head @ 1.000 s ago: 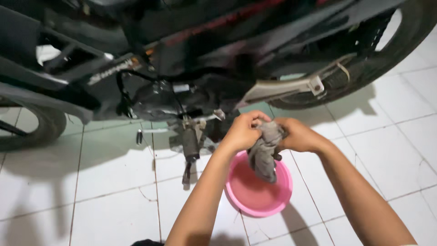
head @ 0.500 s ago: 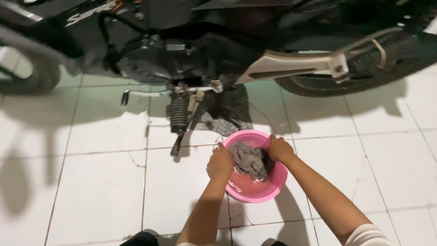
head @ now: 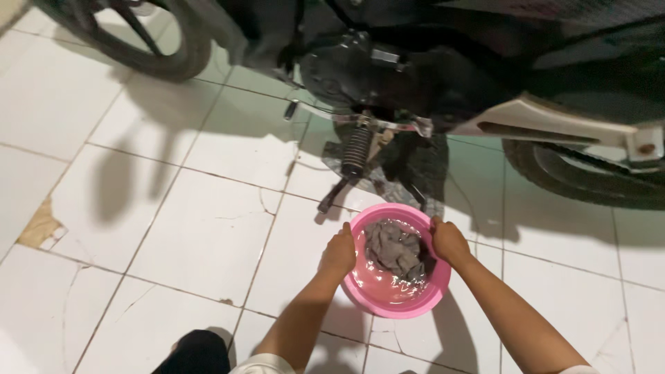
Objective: The person wipes the lower side panels and engine area of a black motorcycle using a wet cloth. They repeatedly dip the cloth into a pink basin of water, wring it out, and continue wiping the same sections of the motorcycle's bodywork.
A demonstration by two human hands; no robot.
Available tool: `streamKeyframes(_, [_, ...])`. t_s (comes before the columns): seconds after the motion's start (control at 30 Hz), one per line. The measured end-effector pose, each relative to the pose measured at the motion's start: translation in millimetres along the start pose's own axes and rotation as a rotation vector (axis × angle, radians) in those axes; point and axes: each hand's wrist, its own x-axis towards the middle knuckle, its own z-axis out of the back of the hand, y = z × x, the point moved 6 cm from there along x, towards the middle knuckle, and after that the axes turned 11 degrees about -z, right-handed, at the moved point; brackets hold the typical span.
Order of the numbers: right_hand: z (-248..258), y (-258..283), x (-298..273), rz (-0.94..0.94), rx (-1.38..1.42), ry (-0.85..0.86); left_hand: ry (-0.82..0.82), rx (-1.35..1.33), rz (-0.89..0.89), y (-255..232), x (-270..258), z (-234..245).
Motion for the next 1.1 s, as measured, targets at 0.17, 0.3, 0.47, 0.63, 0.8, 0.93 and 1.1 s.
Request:
streamKeyframes(0.17, [-18,57,3,0.111,0.054,0.023,-0.086,0.004,-0.011,58,0,32])
streamKeyframes(0.3, [-33,102,-6,0.157,0.061,0.082,-0.039,0.053,0.086,106,-6,56])
streamKeyframes(0.47, [-44,160,-17,0.132,0.083,0.083,-0.072,0.150,0.056,151,-2,86])
streamKeyframes(0.63, [-61,215,-39,0.102,0.052,0.084,-0.101,0.235,0.061,185,3,128])
streamKeyframes(0.8, [-73,260,-46,0.015,0.047,0.110,-0.113,0.321,0.058,208,19,169])
streamKeyframes(0.93, [-82,282,-57,0.012,0.170,-0.041,-0.026,0.288,0.053,222,37,194])
streamKeyframes(1.1, [-75,311,-87,-0.007,0.149,-0.057,0.063,0.371,0.024,226,69,217])
